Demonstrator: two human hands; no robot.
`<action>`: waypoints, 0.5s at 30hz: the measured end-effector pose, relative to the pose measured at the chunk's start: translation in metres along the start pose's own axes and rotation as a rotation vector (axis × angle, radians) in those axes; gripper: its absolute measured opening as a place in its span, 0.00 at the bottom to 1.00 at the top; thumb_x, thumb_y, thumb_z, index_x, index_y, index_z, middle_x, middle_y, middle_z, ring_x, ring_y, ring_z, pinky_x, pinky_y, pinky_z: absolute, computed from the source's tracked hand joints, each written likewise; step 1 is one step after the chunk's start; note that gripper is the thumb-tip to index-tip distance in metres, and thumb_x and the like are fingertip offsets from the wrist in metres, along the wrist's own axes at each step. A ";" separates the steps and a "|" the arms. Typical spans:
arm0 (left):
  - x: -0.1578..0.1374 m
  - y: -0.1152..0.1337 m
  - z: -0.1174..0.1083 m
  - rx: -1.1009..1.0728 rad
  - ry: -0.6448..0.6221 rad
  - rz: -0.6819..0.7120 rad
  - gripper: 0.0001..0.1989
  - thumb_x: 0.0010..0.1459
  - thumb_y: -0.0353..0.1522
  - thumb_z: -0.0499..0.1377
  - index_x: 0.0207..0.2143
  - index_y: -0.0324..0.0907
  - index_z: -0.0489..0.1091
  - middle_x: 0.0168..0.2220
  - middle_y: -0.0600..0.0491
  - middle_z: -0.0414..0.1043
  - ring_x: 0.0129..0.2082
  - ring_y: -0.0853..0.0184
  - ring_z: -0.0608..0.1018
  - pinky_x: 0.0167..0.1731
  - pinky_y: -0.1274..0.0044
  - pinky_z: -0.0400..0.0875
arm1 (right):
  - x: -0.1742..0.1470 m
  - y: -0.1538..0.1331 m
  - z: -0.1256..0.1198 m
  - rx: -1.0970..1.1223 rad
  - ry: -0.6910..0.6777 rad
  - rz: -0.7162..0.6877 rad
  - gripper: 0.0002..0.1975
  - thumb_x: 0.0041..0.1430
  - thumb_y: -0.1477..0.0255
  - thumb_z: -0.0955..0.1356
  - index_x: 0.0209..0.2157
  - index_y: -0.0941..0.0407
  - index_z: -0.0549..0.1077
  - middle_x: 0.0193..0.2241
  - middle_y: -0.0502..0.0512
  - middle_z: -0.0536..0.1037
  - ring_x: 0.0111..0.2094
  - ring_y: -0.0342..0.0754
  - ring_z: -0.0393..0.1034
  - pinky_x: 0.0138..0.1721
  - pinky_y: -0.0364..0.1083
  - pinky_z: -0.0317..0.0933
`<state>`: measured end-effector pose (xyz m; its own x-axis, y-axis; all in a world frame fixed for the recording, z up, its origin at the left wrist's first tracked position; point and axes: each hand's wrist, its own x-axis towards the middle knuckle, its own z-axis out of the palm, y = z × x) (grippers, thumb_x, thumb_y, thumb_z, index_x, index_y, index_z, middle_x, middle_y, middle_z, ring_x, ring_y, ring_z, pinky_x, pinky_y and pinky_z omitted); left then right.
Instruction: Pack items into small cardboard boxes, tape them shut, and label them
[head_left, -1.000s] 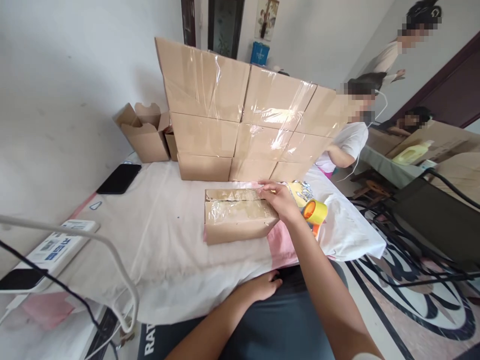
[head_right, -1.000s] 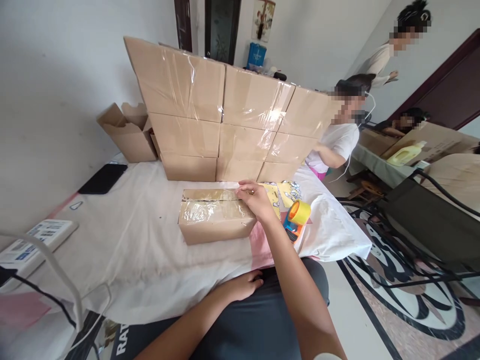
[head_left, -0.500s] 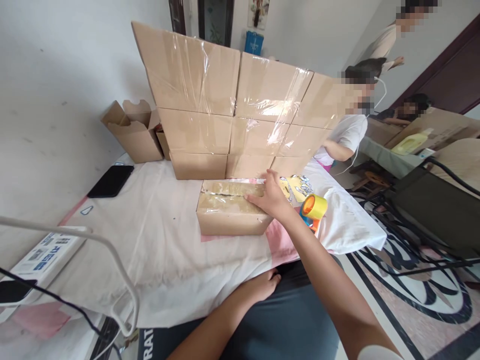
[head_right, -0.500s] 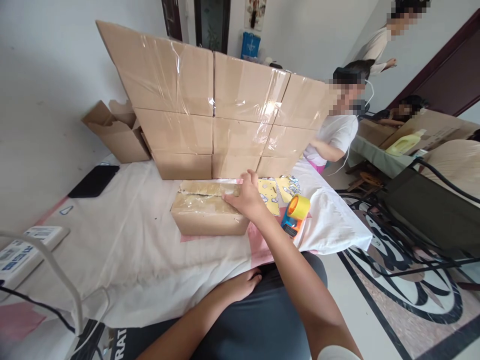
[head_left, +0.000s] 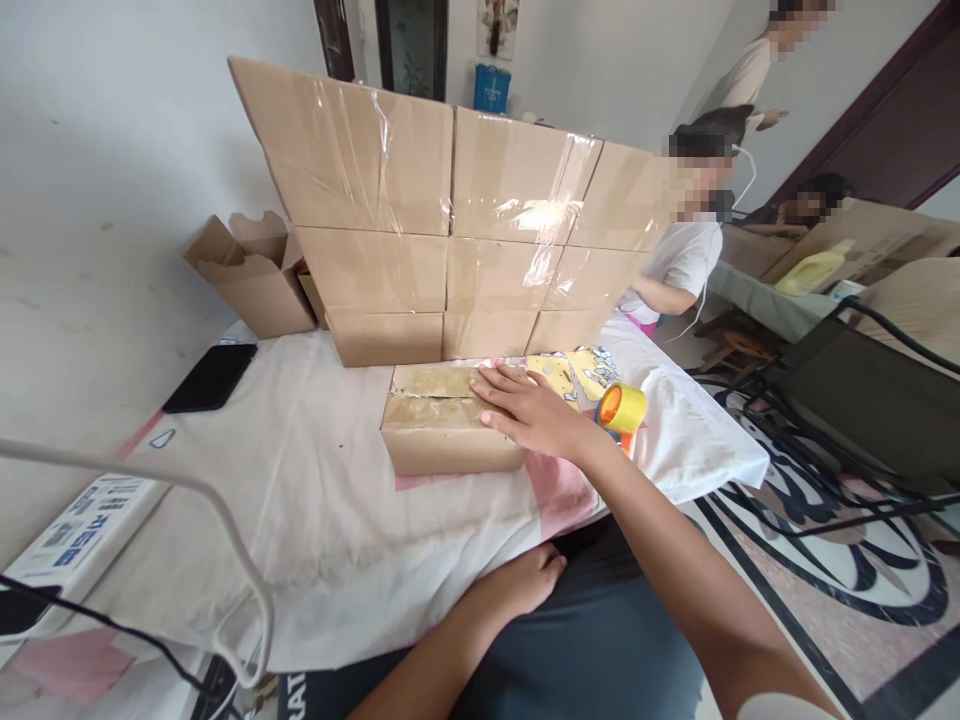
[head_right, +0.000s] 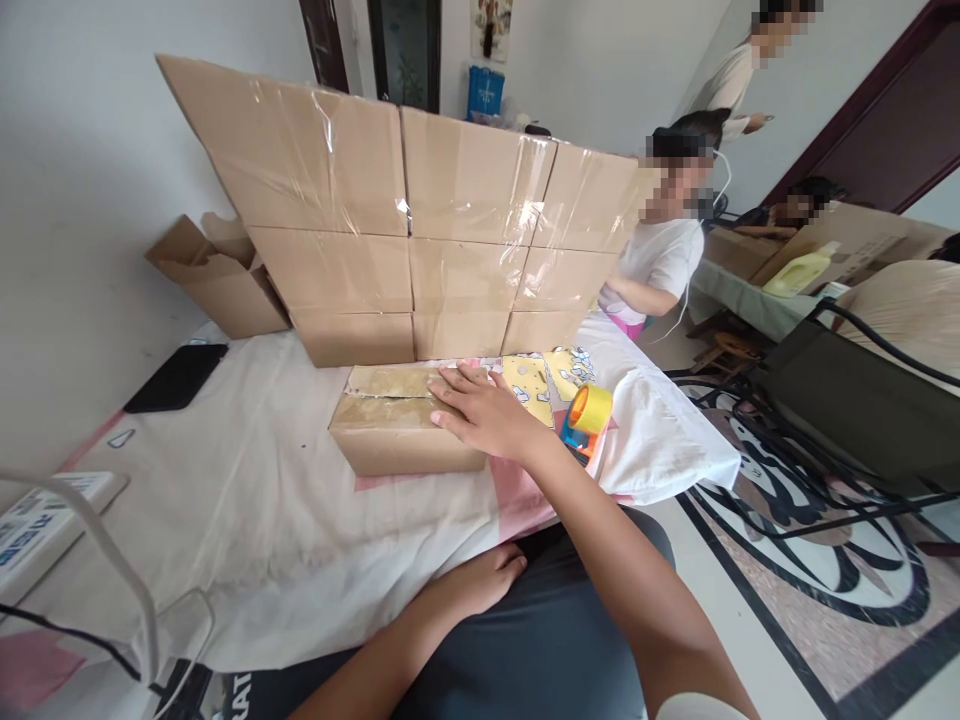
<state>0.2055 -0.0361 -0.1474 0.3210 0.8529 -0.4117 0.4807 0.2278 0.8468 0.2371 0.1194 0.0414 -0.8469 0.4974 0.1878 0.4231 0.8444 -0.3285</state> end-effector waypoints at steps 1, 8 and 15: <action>0.000 0.001 0.000 -0.001 -0.002 0.003 0.24 0.68 0.50 0.47 0.50 0.50 0.76 0.49 0.49 0.81 0.50 0.56 0.80 0.54 0.67 0.70 | -0.001 0.000 0.001 -0.013 0.009 -0.019 0.26 0.71 0.54 0.64 0.66 0.44 0.68 0.71 0.53 0.60 0.73 0.63 0.50 0.70 0.67 0.46; 0.000 0.008 0.001 0.042 -0.009 0.014 0.23 0.68 0.47 0.46 0.46 0.47 0.77 0.46 0.47 0.82 0.46 0.55 0.81 0.51 0.67 0.71 | -0.008 0.001 0.001 -0.022 0.166 -0.148 0.16 0.72 0.63 0.63 0.44 0.48 0.83 0.55 0.52 0.81 0.65 0.59 0.66 0.64 0.61 0.58; 0.003 0.009 0.003 0.093 -0.014 0.058 0.25 0.70 0.45 0.44 0.51 0.46 0.76 0.54 0.46 0.78 0.55 0.57 0.78 0.60 0.69 0.67 | -0.077 0.078 0.005 -0.159 0.810 0.781 0.41 0.56 0.55 0.73 0.66 0.61 0.65 0.69 0.78 0.60 0.67 0.75 0.57 0.64 0.72 0.51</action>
<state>0.2133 -0.0330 -0.1424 0.3615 0.8568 -0.3676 0.5346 0.1325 0.8346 0.3338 0.1460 -0.0033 0.0997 0.8324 0.5451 0.8288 0.2336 -0.5084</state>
